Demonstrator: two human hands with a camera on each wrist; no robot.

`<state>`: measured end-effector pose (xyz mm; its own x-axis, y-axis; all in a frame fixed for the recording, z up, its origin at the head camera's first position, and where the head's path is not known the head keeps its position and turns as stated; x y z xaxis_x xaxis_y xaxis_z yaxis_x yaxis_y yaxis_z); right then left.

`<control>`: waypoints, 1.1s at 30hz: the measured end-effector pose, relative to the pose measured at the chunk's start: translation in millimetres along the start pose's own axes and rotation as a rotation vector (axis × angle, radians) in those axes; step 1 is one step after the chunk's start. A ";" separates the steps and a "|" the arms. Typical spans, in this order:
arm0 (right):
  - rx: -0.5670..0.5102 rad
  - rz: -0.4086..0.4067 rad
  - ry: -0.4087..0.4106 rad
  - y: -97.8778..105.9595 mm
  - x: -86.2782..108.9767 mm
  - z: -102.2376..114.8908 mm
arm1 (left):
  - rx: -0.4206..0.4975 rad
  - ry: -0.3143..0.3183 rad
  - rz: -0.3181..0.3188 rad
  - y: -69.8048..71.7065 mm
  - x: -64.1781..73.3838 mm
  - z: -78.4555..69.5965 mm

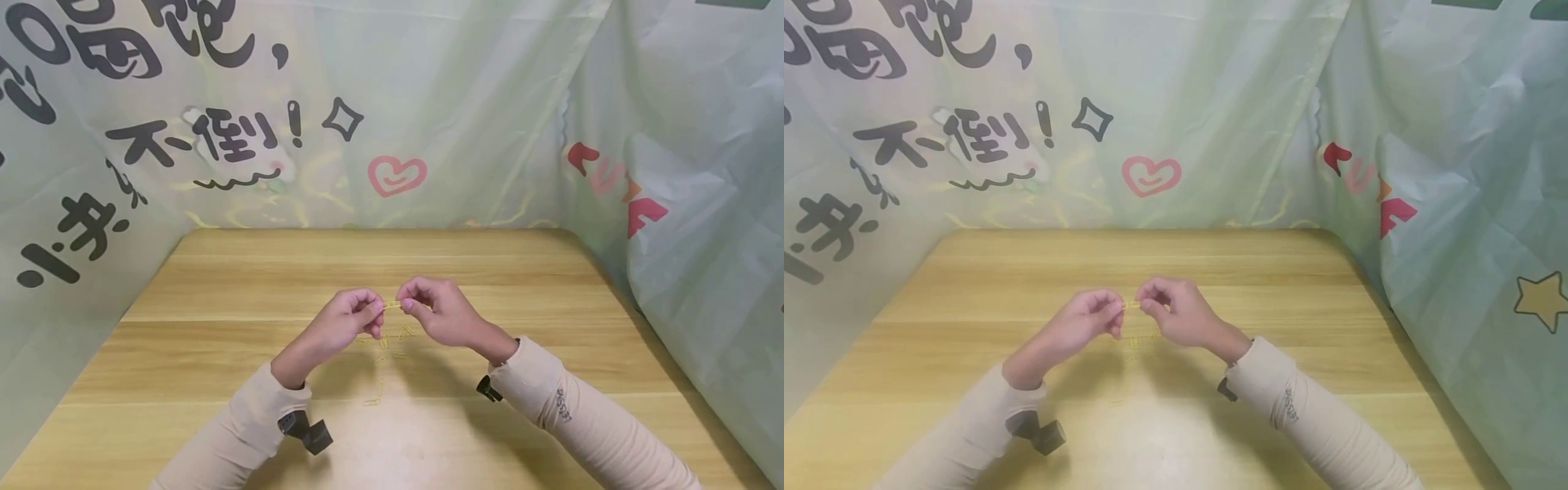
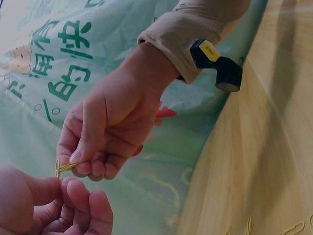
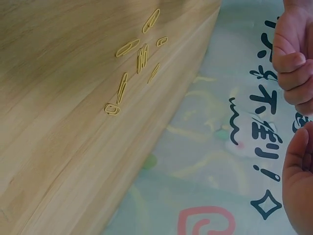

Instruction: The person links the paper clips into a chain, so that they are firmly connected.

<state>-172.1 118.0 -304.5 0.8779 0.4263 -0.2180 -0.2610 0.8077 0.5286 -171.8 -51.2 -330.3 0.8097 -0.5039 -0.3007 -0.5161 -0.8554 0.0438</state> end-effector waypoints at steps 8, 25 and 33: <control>0.026 -0.061 0.109 -0.7 -0.9 0.1 | 0.018 0.004 -0.047 -5.9 1.5 -6.8; 0.275 -0.320 0.479 0.3 1.0 3.0 | 0.137 0.075 -0.289 -16.2 0.2 0.8; 0.278 -0.249 0.428 1.9 1.6 2.9 | -0.281 -0.045 -0.220 -8.6 1.1 0.5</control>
Point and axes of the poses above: each hand's wrist, its own x-axis away from the middle knuckle, its own y-axis out of the back of the hand, z = x × y, the point moved 4 cm from there along -x, towards the middle knuckle, and after that the axes turned 14 degrees about -y, right-handed, at the moved point
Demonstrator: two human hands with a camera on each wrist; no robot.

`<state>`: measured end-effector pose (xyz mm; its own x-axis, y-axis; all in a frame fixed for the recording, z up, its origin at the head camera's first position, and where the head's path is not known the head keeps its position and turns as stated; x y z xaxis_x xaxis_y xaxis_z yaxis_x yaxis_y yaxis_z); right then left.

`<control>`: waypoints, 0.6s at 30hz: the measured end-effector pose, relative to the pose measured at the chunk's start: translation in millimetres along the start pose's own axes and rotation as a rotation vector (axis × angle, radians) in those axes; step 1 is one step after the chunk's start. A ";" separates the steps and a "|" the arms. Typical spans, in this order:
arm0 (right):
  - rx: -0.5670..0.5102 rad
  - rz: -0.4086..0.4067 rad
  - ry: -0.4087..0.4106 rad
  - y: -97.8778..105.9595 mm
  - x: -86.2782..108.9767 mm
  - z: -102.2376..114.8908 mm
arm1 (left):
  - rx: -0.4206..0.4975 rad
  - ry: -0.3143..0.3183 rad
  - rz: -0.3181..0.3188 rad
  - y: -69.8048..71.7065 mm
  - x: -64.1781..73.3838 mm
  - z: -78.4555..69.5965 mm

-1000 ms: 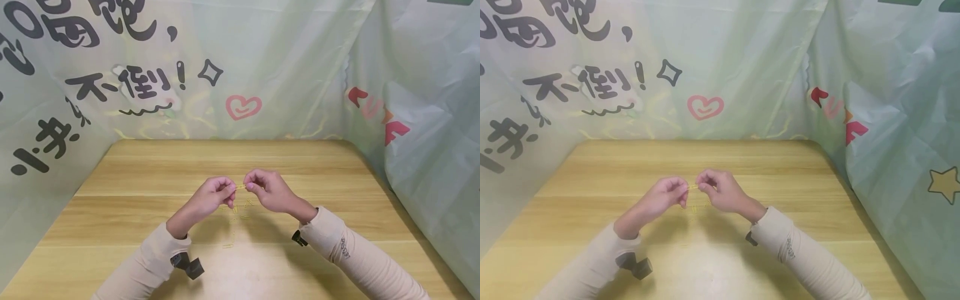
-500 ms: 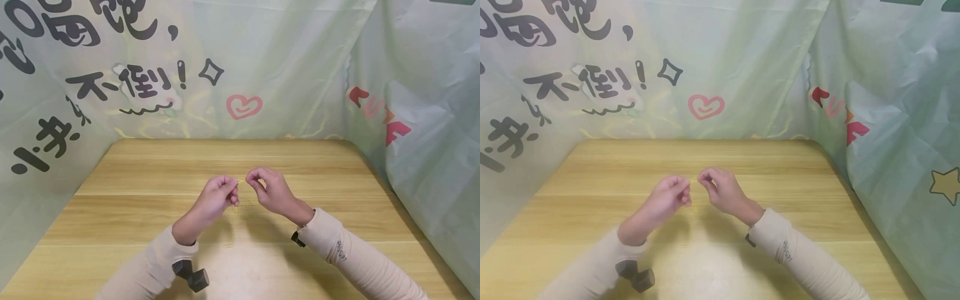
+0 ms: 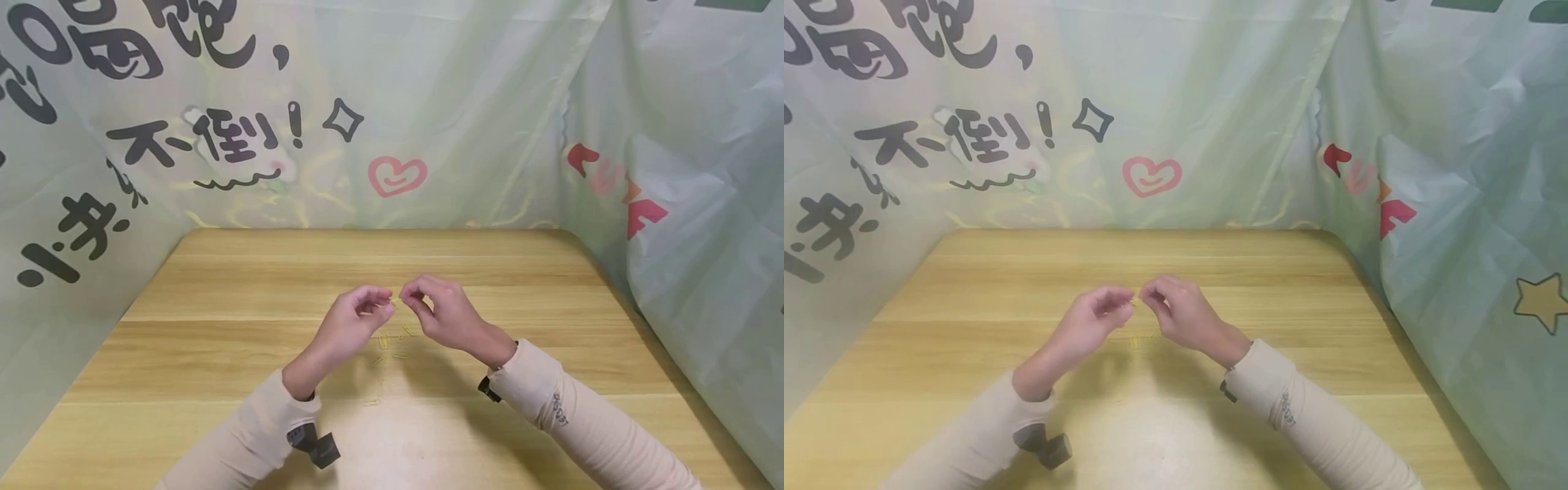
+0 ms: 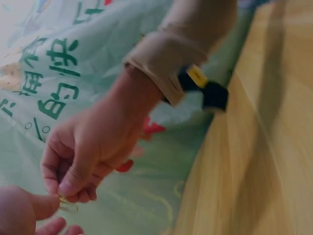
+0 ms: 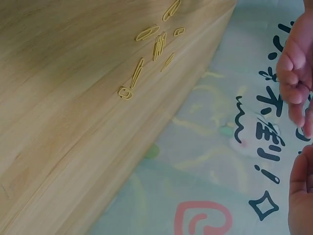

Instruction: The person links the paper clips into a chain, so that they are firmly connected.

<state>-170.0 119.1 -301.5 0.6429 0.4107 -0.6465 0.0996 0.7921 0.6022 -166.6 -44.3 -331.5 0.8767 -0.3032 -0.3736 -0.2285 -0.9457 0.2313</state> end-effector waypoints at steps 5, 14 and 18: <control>-0.002 0.029 -0.033 0.1 0.1 -0.4 | -0.198 -0.215 -0.012 3.3 -0.7 -4.9; -0.009 0.046 -0.062 1.2 -0.1 -0.3 | -0.259 -0.391 -0.022 4.5 -2.4 -9.6; -0.010 0.048 -0.071 1.6 0.1 0.3 | -0.267 -0.415 -0.001 5.6 -4.0 -11.5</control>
Point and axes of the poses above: each hand's wrist, its own x-axis away from the middle knuckle, its own y-axis out of the back of the hand, z = x × y, the point moved 4 cm from there along -x, towards the middle knuckle, and after that the axes turned 14 degrees about -y, right-handed, at the moved point
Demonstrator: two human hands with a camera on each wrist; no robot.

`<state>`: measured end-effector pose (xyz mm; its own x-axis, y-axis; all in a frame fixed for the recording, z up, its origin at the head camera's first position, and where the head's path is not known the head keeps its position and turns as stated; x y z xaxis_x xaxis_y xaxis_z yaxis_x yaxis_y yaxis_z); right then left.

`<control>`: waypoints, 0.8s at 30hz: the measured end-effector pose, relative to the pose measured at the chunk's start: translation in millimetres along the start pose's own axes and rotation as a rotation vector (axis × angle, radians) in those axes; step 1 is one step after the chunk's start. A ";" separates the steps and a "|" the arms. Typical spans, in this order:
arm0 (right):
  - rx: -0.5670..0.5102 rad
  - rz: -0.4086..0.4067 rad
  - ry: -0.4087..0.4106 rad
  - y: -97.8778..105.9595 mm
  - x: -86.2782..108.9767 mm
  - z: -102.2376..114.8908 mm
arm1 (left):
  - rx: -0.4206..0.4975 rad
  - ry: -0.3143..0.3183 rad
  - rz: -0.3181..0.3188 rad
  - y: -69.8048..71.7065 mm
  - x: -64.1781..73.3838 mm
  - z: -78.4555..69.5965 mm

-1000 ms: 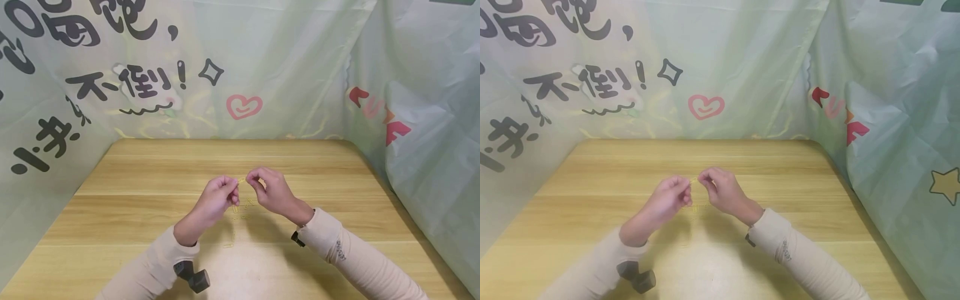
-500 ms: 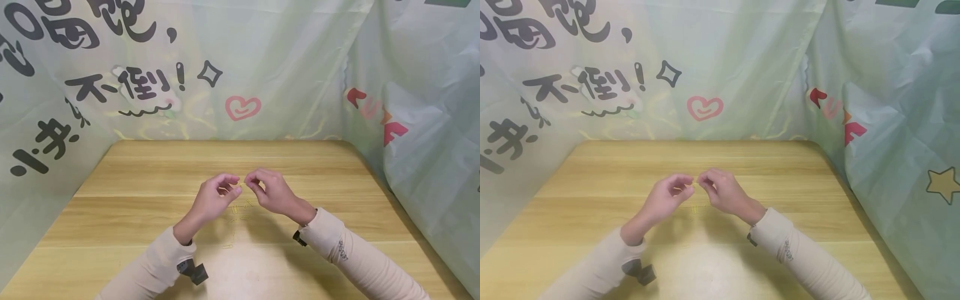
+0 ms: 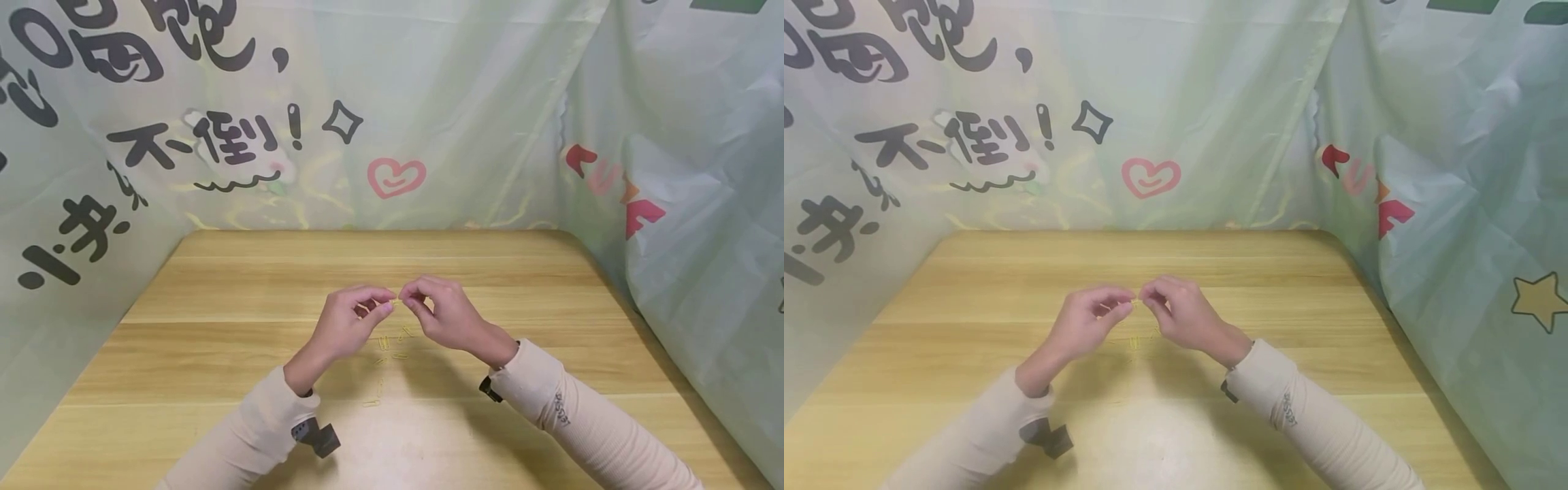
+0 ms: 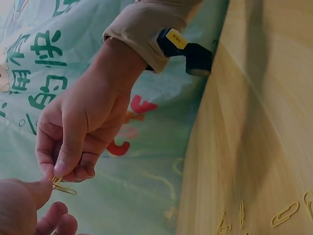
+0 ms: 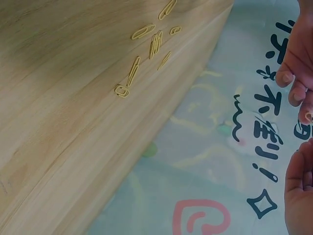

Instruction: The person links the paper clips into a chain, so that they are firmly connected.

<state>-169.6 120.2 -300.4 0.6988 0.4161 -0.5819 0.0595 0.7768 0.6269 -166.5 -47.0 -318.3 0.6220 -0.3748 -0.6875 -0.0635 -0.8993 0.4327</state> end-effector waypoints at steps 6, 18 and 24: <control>-0.017 -0.001 0.019 -0.9 0.6 0.5 | -0.012 0.009 0.066 2.1 -2.8 -0.2; -0.002 -0.076 0.062 -4.5 1.5 0.8 | 0.176 0.256 0.179 0.2 -1.5 1.5; 0.000 -0.116 0.069 -4.0 2.2 1.7 | 0.278 0.350 0.093 2.5 -0.6 3.8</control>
Point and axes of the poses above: each hand's wrist, its own x-axis away from the middle knuckle, its own y-axis out of the back of the hand, z = x × y, the point moved 4 cm from there along -x, towards the middle knuckle, and after that the axes turned 14 degrees about -y, right-handed, at the moved point
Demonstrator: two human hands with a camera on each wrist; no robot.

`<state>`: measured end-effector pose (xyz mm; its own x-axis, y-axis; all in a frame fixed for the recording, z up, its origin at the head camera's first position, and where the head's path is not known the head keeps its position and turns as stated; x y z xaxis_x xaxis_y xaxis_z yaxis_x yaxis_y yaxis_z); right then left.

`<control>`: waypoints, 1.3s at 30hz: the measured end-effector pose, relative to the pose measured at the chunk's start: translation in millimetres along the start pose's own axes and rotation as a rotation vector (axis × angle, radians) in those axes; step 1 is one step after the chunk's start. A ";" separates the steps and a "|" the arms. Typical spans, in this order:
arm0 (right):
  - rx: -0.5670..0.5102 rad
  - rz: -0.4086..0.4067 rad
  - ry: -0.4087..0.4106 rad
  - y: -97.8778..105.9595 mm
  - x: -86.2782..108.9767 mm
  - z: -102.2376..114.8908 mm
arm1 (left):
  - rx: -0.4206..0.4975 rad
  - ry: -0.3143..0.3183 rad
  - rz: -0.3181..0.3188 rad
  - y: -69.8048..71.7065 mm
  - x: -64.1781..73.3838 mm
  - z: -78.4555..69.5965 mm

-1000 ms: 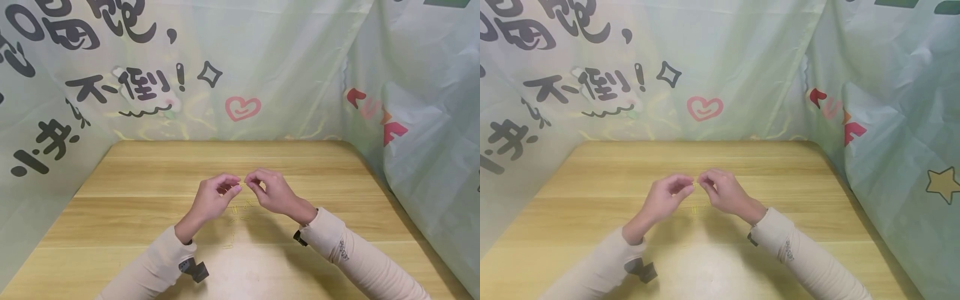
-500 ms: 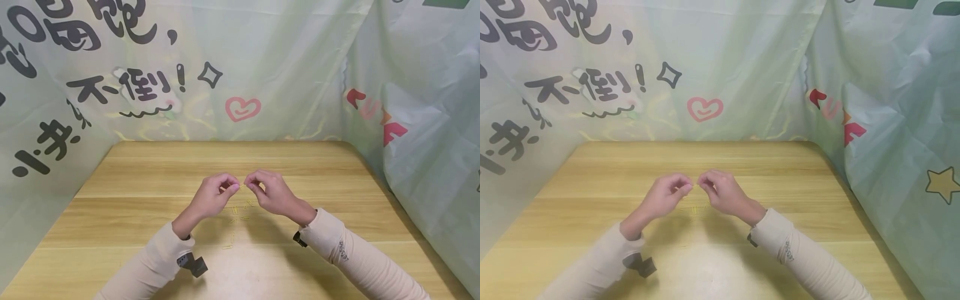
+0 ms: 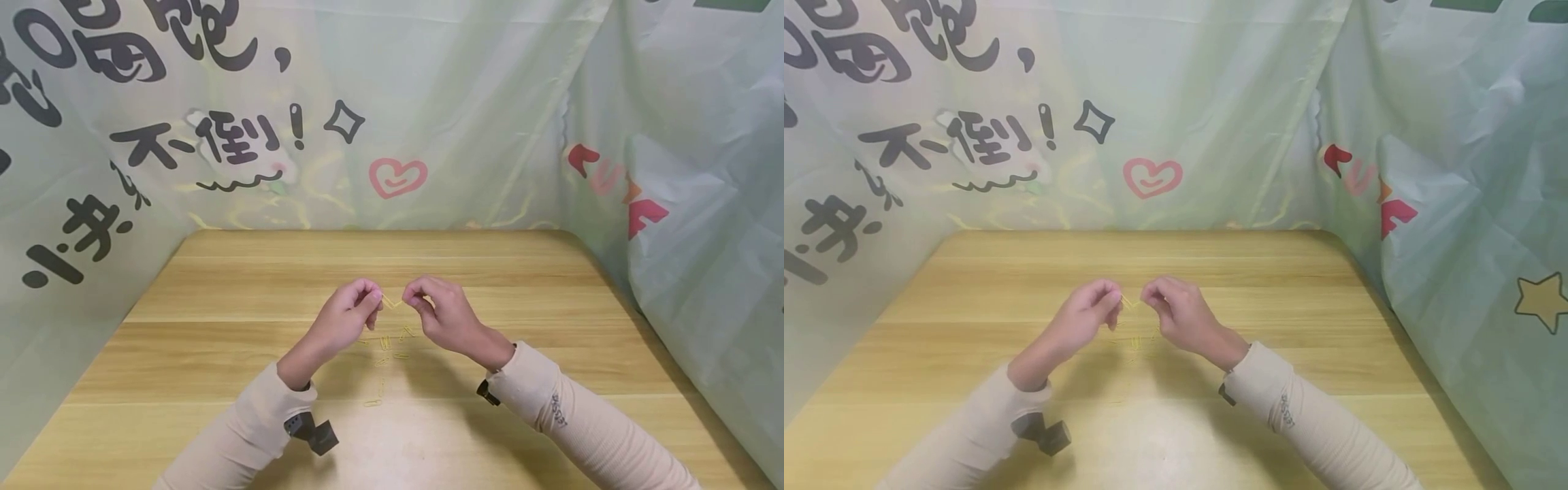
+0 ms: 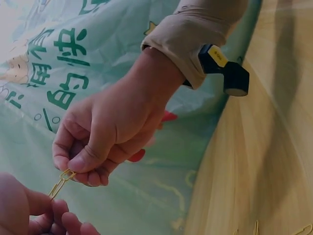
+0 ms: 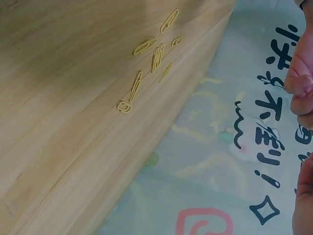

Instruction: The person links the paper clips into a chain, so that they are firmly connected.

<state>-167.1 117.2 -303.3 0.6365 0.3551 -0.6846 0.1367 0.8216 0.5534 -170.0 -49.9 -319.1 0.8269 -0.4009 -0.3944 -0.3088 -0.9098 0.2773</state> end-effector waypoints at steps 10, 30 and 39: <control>-0.004 -0.001 -0.043 3.7 -0.4 -1.5 | 0.053 0.023 -0.065 3.8 1.5 0.5; -0.033 0.022 -0.037 3.4 -1.4 -5.9 | 0.583 0.190 -0.040 -8.4 5.4 17.7; -0.033 0.029 -0.037 2.0 -0.9 -4.1 | 0.146 0.051 0.024 -9.8 1.7 15.2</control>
<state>-170.5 120.4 -303.5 0.6679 0.3628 -0.6498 0.0931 0.8256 0.5565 -172.7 -43.3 -335.8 0.8402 -0.4201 -0.3428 -0.3909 -0.9075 0.1540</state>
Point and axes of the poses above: each hand's wrist, its own x-axis away from the middle knuckle, its own y-axis out of the back of the hand, z = x × y, the point moved 4 cm from there along -x, towards the middle knuckle, and after that the axes turned 14 degrees about -y, right-handed, at the moved point
